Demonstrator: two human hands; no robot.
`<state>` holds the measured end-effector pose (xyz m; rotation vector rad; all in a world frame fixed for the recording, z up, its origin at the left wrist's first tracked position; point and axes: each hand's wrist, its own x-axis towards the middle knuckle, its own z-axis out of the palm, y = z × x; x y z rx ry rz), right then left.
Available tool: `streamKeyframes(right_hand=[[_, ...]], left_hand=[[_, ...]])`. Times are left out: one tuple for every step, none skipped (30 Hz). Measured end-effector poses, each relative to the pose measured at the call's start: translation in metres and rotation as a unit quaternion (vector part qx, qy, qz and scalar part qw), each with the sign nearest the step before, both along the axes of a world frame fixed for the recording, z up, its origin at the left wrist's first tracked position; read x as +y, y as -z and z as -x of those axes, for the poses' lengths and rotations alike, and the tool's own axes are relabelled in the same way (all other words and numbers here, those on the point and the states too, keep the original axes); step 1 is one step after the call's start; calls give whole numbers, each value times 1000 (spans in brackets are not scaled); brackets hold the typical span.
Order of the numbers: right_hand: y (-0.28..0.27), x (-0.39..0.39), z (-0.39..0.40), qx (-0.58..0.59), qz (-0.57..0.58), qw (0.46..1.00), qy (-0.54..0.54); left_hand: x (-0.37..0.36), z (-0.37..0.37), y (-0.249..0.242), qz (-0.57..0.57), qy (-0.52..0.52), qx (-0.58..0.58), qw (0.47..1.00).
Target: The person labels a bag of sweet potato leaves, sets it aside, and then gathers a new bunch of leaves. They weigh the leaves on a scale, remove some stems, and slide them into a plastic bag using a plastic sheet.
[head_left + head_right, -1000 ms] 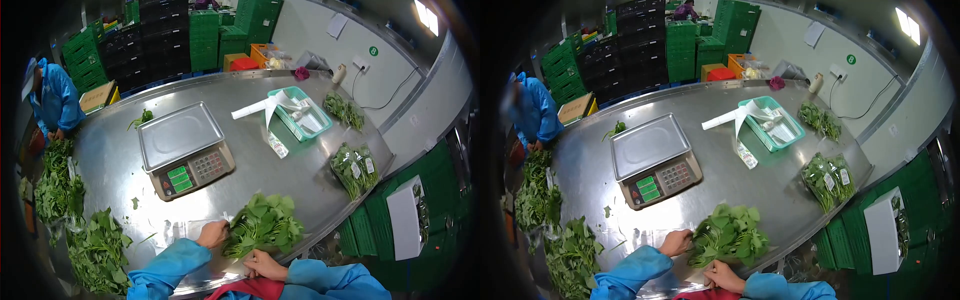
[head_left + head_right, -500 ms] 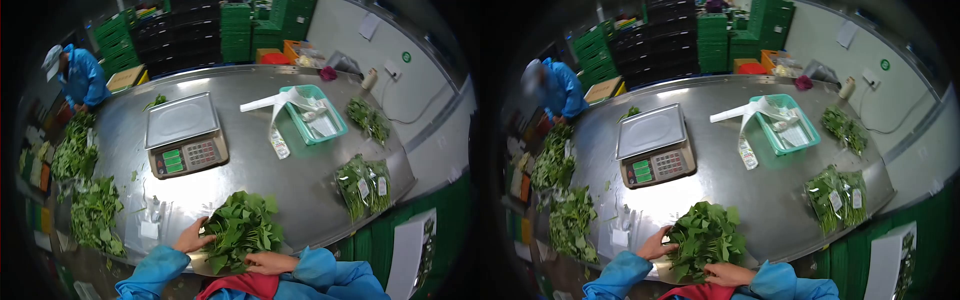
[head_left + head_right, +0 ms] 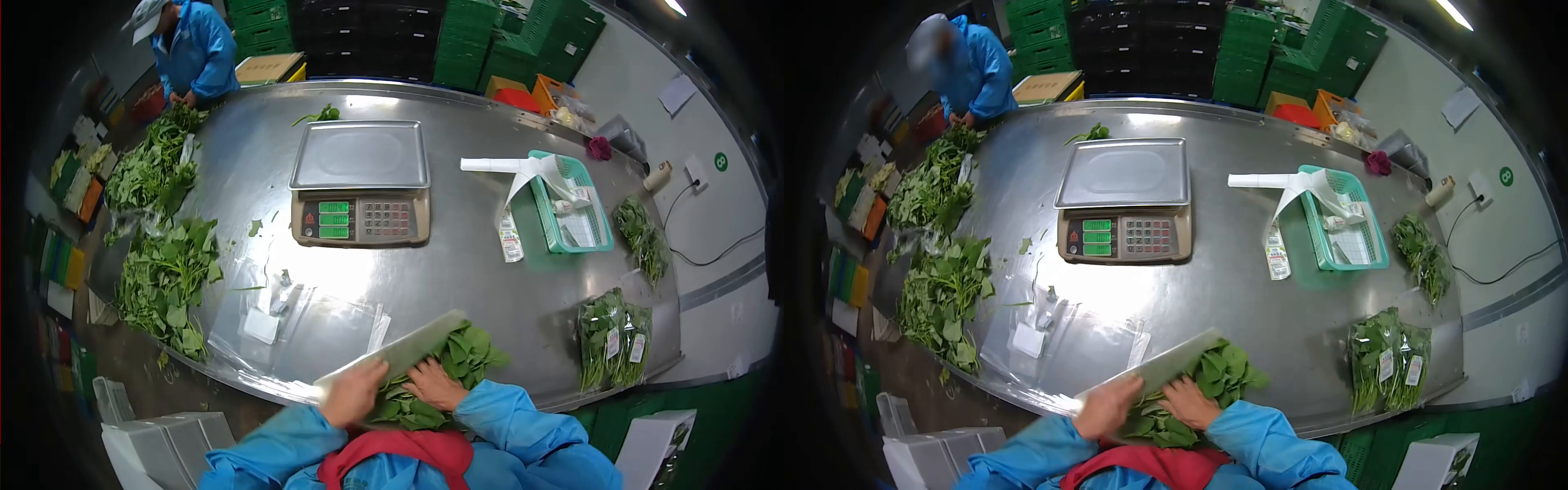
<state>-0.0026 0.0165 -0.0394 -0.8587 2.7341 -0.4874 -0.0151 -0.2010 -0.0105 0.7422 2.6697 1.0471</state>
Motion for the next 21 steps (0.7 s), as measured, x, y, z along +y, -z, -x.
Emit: streamKeyframes(right_hand=[[6, 0, -1, -114, 23, 993, 25], [10, 0, -2, -226, 44, 972, 53], [-7, -2, -2, -202, -27, 978, 36], [-23, 3, 0, -204, -33, 978, 35], [-40, 16, 4, -191, 28, 981, -26], [-62, 24, 13, -177, 88, 976, -90], [-105, 22, 34, -243, 59, 966, -67], [-139, 18, 59, -308, 31, 950, -42], [-136, 14, 79, -218, 64, 973, -27], [-121, 8, 94, -126, 97, 987, -11], [-94, 4, 108, -127, 98, 987, -16], [-59, 0, 123, -195, 26, 976, -91], [-38, -3, 131, -259, -46, 951, -164], [-30, -4, 129, -258, -47, 950, -170], [-22, -5, 123, -283, -77, 939, -178], [-18, -8, 118, -309, -107, 926, -188], [-18, -7, 115, -295, -84, 932, -194], [-24, -12, 109, -297, -83, 929, -203], [-34, -16, 102, -259, -110, 937, -207], [-38, -18, 97, -217, -138, 943, -210], [-34, -16, 86, -207, -114, 950, -204]], left_hand=[[4, -16, -1, 21, 6, 14, 1000], [5, -25, -5, 41, 14, 28, 999], [3, -26, -7, 37, 12, 25, 999], [0, -28, -8, 31, 19, 11, 999], [-2, -29, -7, 25, 23, -1, 999], [-4, -30, -6, 20, 16, -3, 1000], [-6, -30, -6, 14, 17, 0, 1000], [-8, -30, -6, 11, 21, 3, 1000], [-9, -31, -8, 10, 15, 2, 1000], [-8, -31, -11, 14, 21, 6, 1000], [-9, -31, -14, 18, 26, 10, 999], [-11, -31, -19, 19, 20, 10, 1000], [-16, -30, -25, -4, 44, 9, 999], [-20, -31, -30, -28, 66, 8, 997], [-27, -35, -39, -28, 58, 8, 998], [-37, -42, -50, -105, 52, -55, 992], [-45, -50, -54, -181, 45, -117, 975], [-53, -58, -47, -179, 35, -119, 976], [-58, -67, -34, -157, 11, -119, 980], [-61, -72, -26, -136, -15, -116, 984], [-57, -71, -27, -133, -60, -88, 985]])
